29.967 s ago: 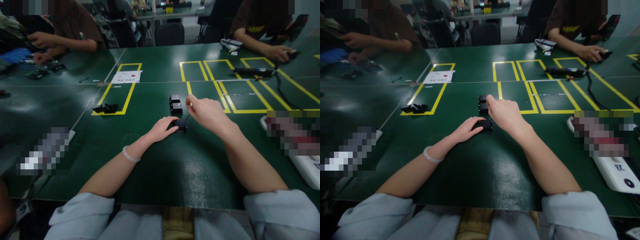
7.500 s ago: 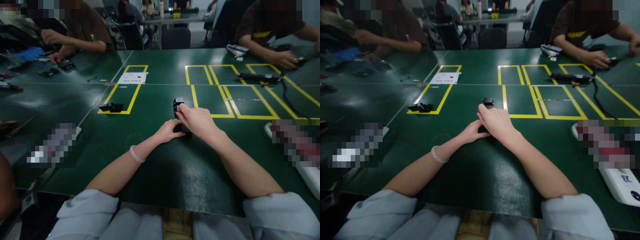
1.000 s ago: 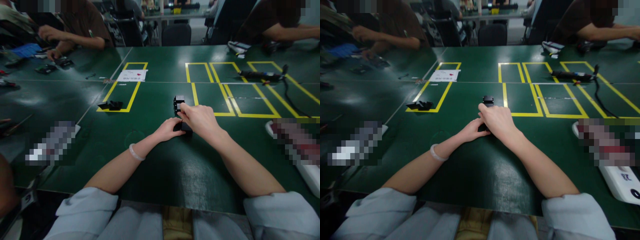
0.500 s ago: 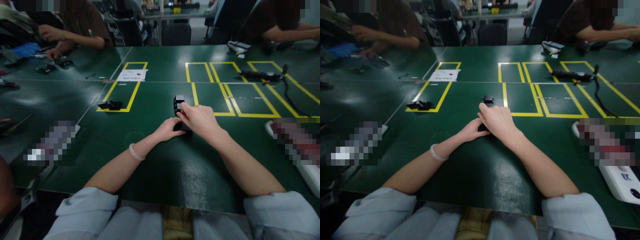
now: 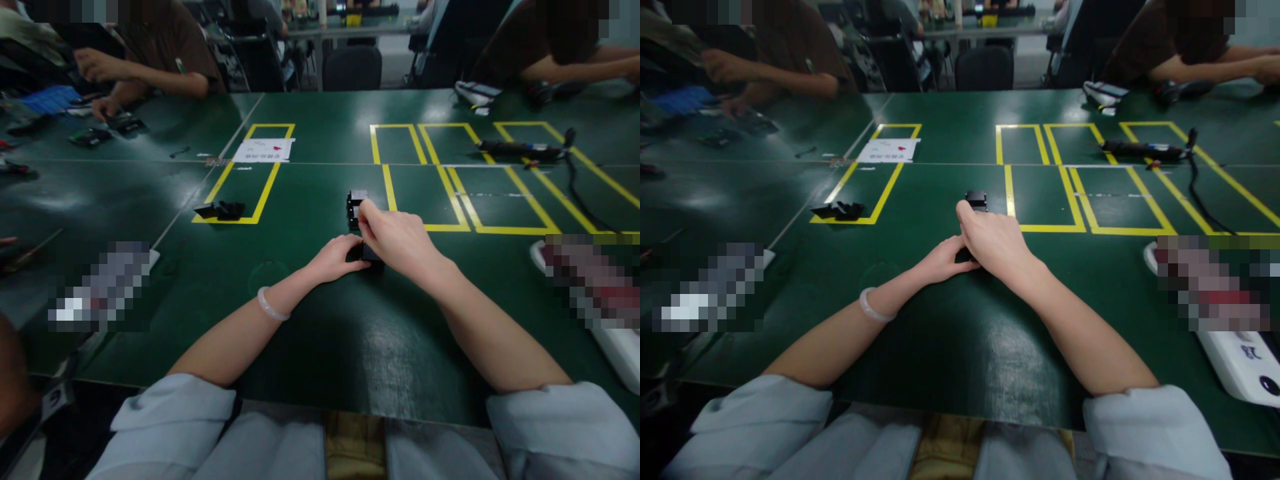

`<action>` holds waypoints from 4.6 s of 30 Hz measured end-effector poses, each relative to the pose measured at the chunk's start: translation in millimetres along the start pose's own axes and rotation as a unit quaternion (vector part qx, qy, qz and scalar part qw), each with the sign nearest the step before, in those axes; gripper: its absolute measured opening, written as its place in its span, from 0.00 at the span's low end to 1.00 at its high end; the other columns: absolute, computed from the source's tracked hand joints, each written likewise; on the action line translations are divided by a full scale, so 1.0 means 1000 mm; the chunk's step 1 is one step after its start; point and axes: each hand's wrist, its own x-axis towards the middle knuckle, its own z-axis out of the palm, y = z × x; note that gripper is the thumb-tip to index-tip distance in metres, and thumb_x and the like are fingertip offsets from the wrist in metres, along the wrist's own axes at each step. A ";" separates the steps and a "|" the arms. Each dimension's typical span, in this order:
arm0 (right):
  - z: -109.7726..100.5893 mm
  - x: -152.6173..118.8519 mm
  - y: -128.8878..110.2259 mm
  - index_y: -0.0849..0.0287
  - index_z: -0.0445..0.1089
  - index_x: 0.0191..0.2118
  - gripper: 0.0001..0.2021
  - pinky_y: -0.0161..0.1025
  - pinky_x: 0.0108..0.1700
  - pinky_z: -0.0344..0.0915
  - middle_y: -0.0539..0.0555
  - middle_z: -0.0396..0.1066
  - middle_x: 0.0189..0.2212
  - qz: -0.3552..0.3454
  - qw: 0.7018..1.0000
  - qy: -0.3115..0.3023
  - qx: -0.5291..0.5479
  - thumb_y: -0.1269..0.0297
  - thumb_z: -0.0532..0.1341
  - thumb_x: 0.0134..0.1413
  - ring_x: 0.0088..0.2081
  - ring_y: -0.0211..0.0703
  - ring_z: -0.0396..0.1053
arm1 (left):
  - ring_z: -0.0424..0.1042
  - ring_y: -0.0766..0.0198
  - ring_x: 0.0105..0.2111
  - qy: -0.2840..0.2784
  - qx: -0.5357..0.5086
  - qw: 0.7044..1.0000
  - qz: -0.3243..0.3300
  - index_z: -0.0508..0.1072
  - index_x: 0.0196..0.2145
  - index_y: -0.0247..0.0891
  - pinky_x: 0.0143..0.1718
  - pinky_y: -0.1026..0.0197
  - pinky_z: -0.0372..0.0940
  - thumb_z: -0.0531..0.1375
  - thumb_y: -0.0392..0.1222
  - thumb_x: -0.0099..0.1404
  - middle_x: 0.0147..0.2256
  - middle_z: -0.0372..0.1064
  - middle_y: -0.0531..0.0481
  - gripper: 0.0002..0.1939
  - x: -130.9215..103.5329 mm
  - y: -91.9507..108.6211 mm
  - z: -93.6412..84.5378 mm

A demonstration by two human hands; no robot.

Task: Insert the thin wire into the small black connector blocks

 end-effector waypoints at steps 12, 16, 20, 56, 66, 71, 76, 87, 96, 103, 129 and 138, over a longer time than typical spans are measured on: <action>0.000 0.000 0.001 0.57 0.64 0.49 0.16 0.38 0.26 0.41 0.55 0.76 0.33 0.003 1.000 -0.003 -0.016 0.56 0.45 0.68 0.31 0.45 0.72 | 0.72 0.48 0.51 -0.001 -0.001 1.000 -0.006 0.71 0.52 0.36 0.53 0.47 0.65 0.64 0.52 0.64 0.52 0.72 0.41 0.23 0.000 0.001 -0.001; 0.000 0.001 0.001 0.57 0.64 0.49 0.16 0.39 0.27 0.41 0.54 0.76 0.32 0.008 1.000 -0.008 -0.017 0.59 0.43 0.69 0.30 0.45 0.72 | 0.71 0.46 0.53 -0.002 0.004 1.000 -0.008 0.70 0.52 0.35 0.54 0.47 0.65 0.64 0.53 0.64 0.52 0.72 0.40 0.25 0.000 0.002 -0.001; 0.001 0.000 0.001 0.56 0.64 0.49 0.15 0.38 0.27 0.41 0.53 0.76 0.33 0.002 1.000 0.000 0.003 0.61 0.44 0.68 0.30 0.44 0.71 | 0.71 0.47 0.52 0.001 0.003 1.000 -0.006 0.71 0.51 0.35 0.53 0.47 0.65 0.64 0.54 0.64 0.52 0.72 0.39 0.24 0.000 0.002 0.000; 0.000 -0.001 -0.001 0.57 0.65 0.49 0.16 0.39 0.27 0.41 0.54 0.76 0.32 0.002 1.000 0.004 0.005 0.61 0.44 0.67 0.29 0.43 0.70 | 0.72 0.48 0.52 -0.001 -0.006 1.000 0.001 0.70 0.52 0.36 0.54 0.48 0.65 0.63 0.54 0.65 0.52 0.72 0.42 0.24 0.000 0.002 -0.001; 0.001 -0.001 0.000 0.57 0.64 0.49 0.15 0.38 0.28 0.43 0.54 0.76 0.33 0.002 1.000 0.004 0.019 0.60 0.45 0.67 0.31 0.44 0.71 | 0.72 0.48 0.52 0.004 -0.012 1.000 0.009 0.70 0.53 0.35 0.54 0.49 0.65 0.64 0.52 0.64 0.52 0.72 0.41 0.24 0.000 0.003 -0.002; 0.001 -0.001 -0.001 0.57 0.65 0.50 0.16 0.39 0.28 0.42 0.55 0.77 0.34 0.008 1.000 -0.005 0.014 0.62 0.44 0.65 0.30 0.44 0.71 | 0.72 0.48 0.51 0.002 -0.009 1.000 -0.002 0.71 0.51 0.36 0.53 0.48 0.65 0.64 0.53 0.64 0.52 0.73 0.42 0.23 -0.001 0.002 -0.001; 0.001 -0.002 -0.002 0.57 0.65 0.50 0.16 0.39 0.28 0.43 0.55 0.77 0.34 0.007 1.000 -0.006 0.023 0.62 0.44 0.66 0.31 0.43 0.70 | 0.72 0.48 0.51 0.000 -0.015 1.000 0.000 0.71 0.51 0.37 0.54 0.48 0.64 0.64 0.54 0.64 0.52 0.73 0.42 0.23 0.000 0.000 0.000; 0.002 -0.002 -0.001 0.56 0.64 0.50 0.16 0.38 0.27 0.43 0.53 0.76 0.33 -0.001 1.000 0.002 0.015 0.59 0.44 0.68 0.31 0.44 0.71 | 0.72 0.48 0.51 0.005 -0.011 1.000 0.013 0.70 0.52 0.34 0.54 0.49 0.65 0.64 0.53 0.64 0.52 0.72 0.41 0.24 0.000 0.002 -0.001; 0.000 0.000 -0.001 0.57 0.64 0.50 0.15 0.38 0.26 0.42 0.54 0.76 0.33 0.004 1.000 -0.007 0.005 0.60 0.44 0.68 0.30 0.43 0.72 | 0.72 0.47 0.51 0.000 0.001 1.000 0.002 0.71 0.52 0.34 0.52 0.48 0.65 0.63 0.54 0.65 0.51 0.72 0.40 0.24 0.001 0.001 -0.001; 0.003 -0.001 0.002 0.56 0.64 0.49 0.15 0.38 0.27 0.42 0.54 0.76 0.32 0.003 1.000 0.009 0.001 0.57 0.46 0.68 0.31 0.45 0.73 | 0.72 0.48 0.51 0.002 -0.007 1.000 0.005 0.70 0.53 0.35 0.53 0.48 0.65 0.64 0.52 0.64 0.52 0.72 0.41 0.24 0.000 0.002 -0.001; 0.002 0.000 0.005 0.57 0.62 0.51 0.15 0.38 0.27 0.42 0.56 0.77 0.35 0.010 1.000 0.008 -0.002 0.61 0.45 0.67 0.32 0.45 0.72 | 0.71 0.48 0.52 -0.002 0.000 1.000 0.008 0.70 0.53 0.35 0.53 0.47 0.65 0.64 0.52 0.64 0.53 0.72 0.39 0.24 0.001 -0.001 0.000; -0.001 0.001 0.003 0.56 0.65 0.51 0.17 0.38 0.28 0.42 0.57 0.77 0.33 0.021 0.999 -0.011 -0.038 0.56 0.45 0.69 0.32 0.48 0.73 | 0.71 0.48 0.52 -0.002 -0.009 1.000 0.009 0.70 0.52 0.35 0.53 0.47 0.65 0.64 0.51 0.64 0.53 0.72 0.39 0.23 0.001 0.001 -0.001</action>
